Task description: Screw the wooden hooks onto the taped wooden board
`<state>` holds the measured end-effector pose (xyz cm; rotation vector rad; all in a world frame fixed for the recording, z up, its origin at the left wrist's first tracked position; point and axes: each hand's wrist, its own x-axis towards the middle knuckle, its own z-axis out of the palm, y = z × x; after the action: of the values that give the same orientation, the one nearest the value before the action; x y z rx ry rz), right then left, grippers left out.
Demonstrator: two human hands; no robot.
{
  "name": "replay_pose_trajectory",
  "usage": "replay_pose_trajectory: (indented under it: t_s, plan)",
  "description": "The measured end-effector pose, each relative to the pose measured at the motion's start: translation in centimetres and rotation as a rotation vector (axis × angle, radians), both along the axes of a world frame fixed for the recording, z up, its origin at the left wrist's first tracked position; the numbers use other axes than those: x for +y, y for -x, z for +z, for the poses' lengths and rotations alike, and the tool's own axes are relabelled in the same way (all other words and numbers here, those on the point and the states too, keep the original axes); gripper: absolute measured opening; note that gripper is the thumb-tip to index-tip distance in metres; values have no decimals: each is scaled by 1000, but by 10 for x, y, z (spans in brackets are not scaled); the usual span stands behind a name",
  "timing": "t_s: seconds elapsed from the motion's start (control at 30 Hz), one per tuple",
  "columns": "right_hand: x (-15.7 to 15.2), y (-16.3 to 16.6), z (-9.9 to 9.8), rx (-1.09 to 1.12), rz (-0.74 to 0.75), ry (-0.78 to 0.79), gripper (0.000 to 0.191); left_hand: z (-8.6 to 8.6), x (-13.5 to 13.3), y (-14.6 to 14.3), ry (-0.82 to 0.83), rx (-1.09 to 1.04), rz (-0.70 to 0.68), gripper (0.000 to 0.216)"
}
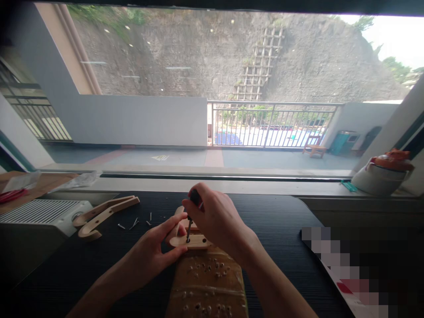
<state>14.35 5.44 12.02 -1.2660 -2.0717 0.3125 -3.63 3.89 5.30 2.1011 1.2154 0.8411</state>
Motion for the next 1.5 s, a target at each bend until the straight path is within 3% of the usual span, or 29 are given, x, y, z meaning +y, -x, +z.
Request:
replay_pose_trajectory:
  t_s: [1.07, 1.5]
  plan:
    - [0, 2, 0, 38, 32, 30, 14, 1, 0, 0, 10, -31, 3, 56]
    - [-3, 3, 1, 50, 33, 22, 13, -8, 5, 2, -10, -46, -35, 59]
